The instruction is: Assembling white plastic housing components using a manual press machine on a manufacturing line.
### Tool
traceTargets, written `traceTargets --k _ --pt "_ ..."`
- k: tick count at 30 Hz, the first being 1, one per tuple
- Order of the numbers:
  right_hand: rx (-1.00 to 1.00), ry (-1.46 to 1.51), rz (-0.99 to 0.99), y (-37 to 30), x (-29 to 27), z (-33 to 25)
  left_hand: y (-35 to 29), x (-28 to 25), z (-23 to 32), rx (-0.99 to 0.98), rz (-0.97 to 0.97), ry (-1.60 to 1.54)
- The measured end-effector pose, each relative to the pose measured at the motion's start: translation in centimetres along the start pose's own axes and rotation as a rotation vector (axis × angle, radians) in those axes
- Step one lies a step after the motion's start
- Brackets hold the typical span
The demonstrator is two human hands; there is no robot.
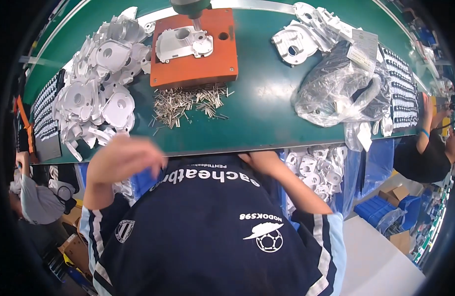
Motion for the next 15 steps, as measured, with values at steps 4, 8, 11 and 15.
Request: traceTargets --k 4,8,11,15 --pt "-0.086 0.296 -0.271 3.8 5.9 -2.4 -3.0 8.3 -5.7 -0.191 -0.207 0.410" --pt "-0.097 0.290 -0.265 3.4 6.5 -1.8 0.4 12.0 -9.2 -0.108 0.100 0.220" --pt "-0.121 0.285 -0.261 3.5 7.1 -2.0 3.0 15.4 -9.5 0.121 0.201 0.012" --pt "-0.143 0.284 -0.252 3.4 7.9 -1.8 4.3 17.1 -10.6 -0.071 -0.284 -0.344"
Point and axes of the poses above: each hand's wrist, its own y-axis towards the middle knuckle, its own x-axis out of the palm, z = x × y, the point moved 8 cm from there along y, towards the middle knuckle, and after that the axes turned 2 degrees about -z, right-handed, at the moved point
